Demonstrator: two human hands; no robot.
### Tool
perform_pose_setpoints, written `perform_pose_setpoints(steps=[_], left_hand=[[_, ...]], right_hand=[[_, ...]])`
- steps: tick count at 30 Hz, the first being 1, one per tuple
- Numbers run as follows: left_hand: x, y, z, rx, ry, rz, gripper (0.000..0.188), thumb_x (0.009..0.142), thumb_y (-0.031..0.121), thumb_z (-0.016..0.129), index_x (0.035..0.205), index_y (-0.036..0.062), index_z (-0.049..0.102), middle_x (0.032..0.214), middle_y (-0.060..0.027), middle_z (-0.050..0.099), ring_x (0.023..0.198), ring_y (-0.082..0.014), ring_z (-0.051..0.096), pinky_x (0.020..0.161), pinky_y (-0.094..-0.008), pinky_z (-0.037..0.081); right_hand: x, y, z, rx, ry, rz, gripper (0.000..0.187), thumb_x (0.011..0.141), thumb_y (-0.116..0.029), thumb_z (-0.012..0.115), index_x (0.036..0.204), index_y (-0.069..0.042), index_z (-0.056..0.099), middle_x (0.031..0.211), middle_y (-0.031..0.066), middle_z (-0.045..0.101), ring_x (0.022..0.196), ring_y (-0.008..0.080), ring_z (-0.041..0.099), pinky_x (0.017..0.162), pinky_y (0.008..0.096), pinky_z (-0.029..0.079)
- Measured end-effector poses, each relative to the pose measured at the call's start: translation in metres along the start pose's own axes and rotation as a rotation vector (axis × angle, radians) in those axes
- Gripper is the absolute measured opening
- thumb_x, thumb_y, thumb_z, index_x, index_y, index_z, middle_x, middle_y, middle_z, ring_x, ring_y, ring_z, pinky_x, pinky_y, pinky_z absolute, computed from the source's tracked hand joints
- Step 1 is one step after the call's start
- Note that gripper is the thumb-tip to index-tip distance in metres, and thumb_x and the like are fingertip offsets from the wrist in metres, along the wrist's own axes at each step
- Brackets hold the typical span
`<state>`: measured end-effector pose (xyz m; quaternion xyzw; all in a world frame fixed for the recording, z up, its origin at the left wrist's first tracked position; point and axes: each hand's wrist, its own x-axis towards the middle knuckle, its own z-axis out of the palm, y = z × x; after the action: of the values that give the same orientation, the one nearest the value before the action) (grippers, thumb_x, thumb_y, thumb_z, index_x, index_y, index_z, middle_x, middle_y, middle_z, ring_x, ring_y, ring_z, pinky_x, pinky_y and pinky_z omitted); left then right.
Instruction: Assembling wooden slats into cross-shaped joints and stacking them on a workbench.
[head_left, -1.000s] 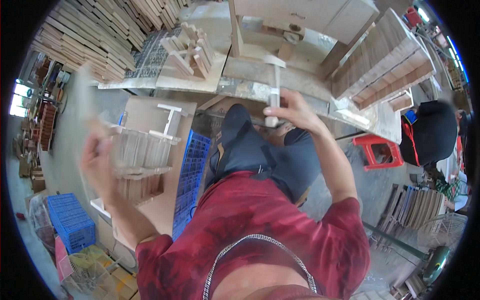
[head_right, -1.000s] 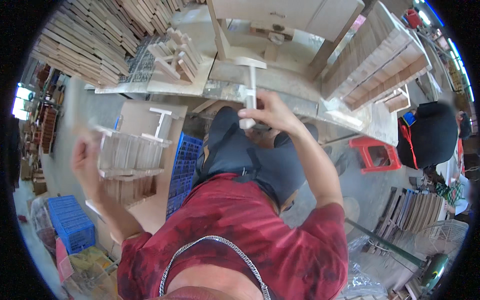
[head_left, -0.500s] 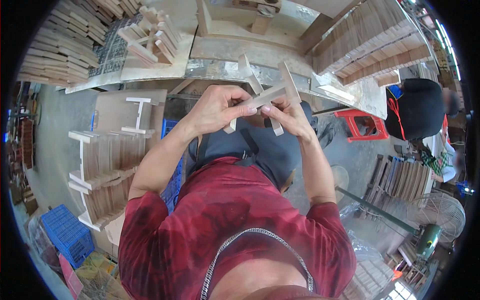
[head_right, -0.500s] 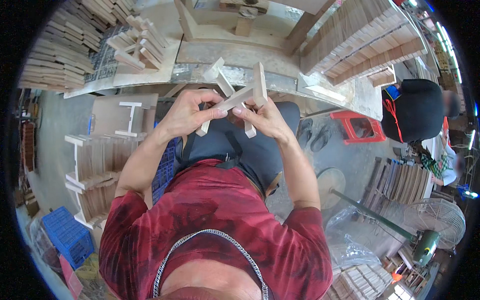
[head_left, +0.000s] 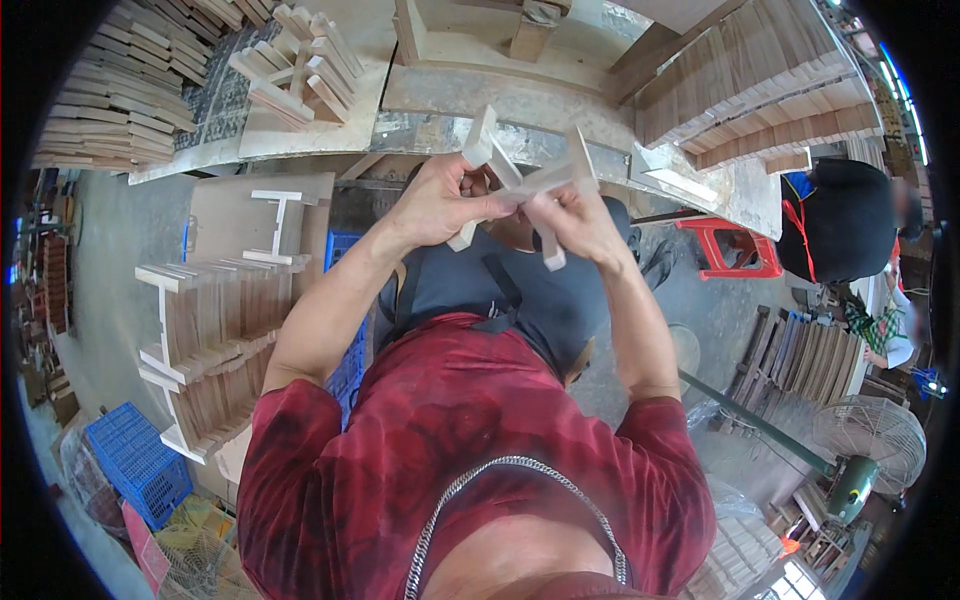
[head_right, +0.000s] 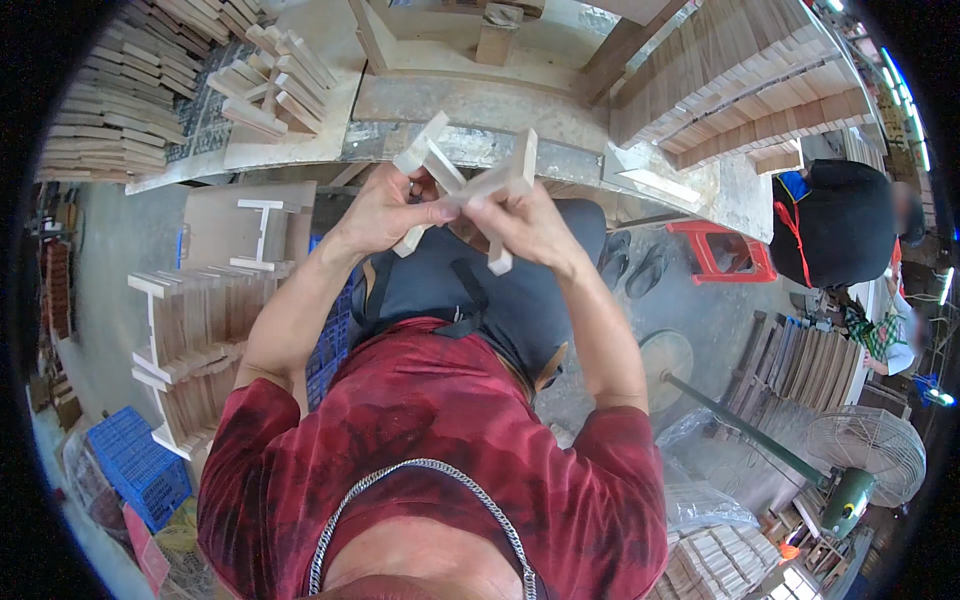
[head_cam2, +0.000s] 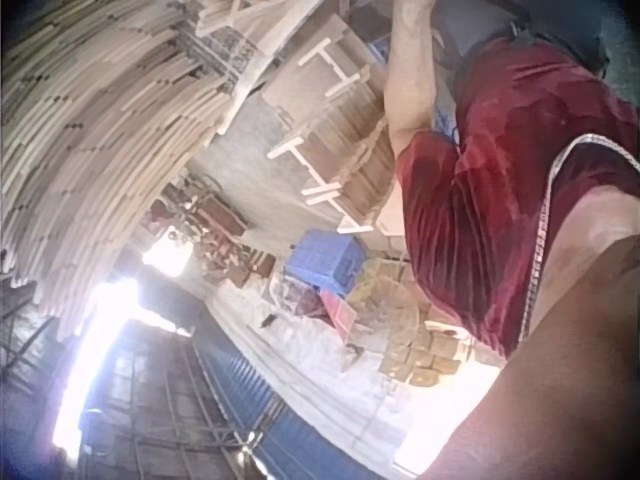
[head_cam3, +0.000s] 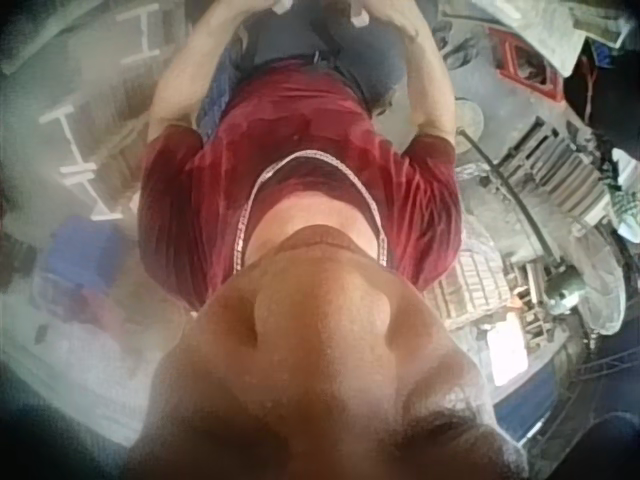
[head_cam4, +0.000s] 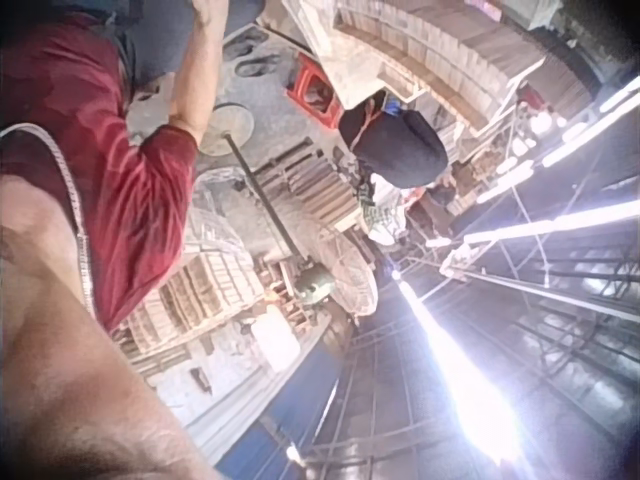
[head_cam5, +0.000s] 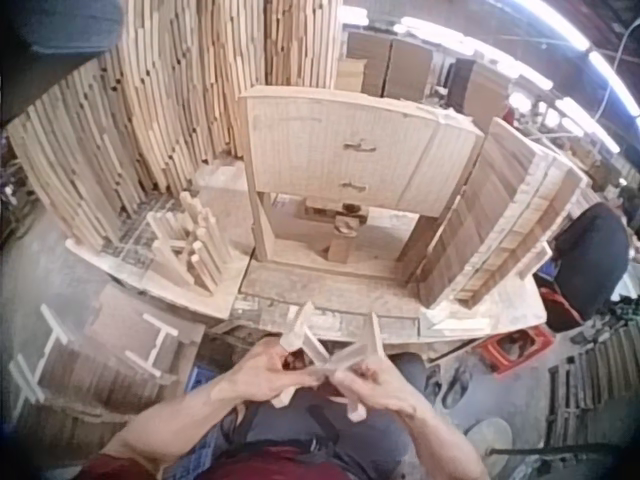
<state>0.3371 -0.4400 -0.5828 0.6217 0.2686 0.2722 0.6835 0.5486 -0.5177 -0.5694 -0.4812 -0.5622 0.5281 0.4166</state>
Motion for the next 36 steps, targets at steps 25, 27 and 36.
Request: perform_pose_setpoints(steps=[25, 27, 36], left_hand=[[-0.062, 0.077, -0.049, 0.313, 0.363, 0.29, 0.042, 0.085, 0.002, 0.077, 0.123, -0.0041, 0.062, 0.11, -0.0095, 0.069, 0.102, -0.0153, 0.064, 0.09, -0.0293, 0.051], [-0.069, 0.069, -0.063, 0.061, 0.513, 0.328, 0.031, 0.084, 0.007, 0.079, 0.112, -0.0006, 0.067, 0.101, -0.0032, 0.07, 0.089, -0.0104, 0.063, 0.079, -0.0283, 0.052], [-0.073, 0.099, -0.113, 0.284, 0.475, 0.637, 0.038, 0.069, -0.002, 0.086, 0.104, 0.0018, 0.071, 0.123, -0.0125, 0.065, 0.121, -0.0303, 0.059, 0.107, -0.0459, 0.043]], right_hand=[[0.018, -0.009, 0.009, 0.093, 0.142, 0.056, 0.038, 0.103, -0.022, 0.052, 0.124, 0.008, 0.062, 0.095, 0.0112, 0.066, 0.087, 0.0149, 0.064, 0.068, 0.0272, 0.053], [0.038, -0.035, 0.045, -0.124, 0.223, -0.262, 0.042, 0.104, -0.022, 0.049, 0.131, 0.01, 0.054, 0.108, 0.0167, 0.064, 0.09, 0.0168, 0.065, 0.068, 0.0291, 0.055], [0.152, -0.1, 0.053, 0.352, -0.174, 0.068, 0.031, 0.102, -0.02, 0.056, 0.124, 0.002, 0.061, 0.095, 0.0077, 0.069, 0.074, 0.0141, 0.064, 0.06, 0.0269, 0.05]])
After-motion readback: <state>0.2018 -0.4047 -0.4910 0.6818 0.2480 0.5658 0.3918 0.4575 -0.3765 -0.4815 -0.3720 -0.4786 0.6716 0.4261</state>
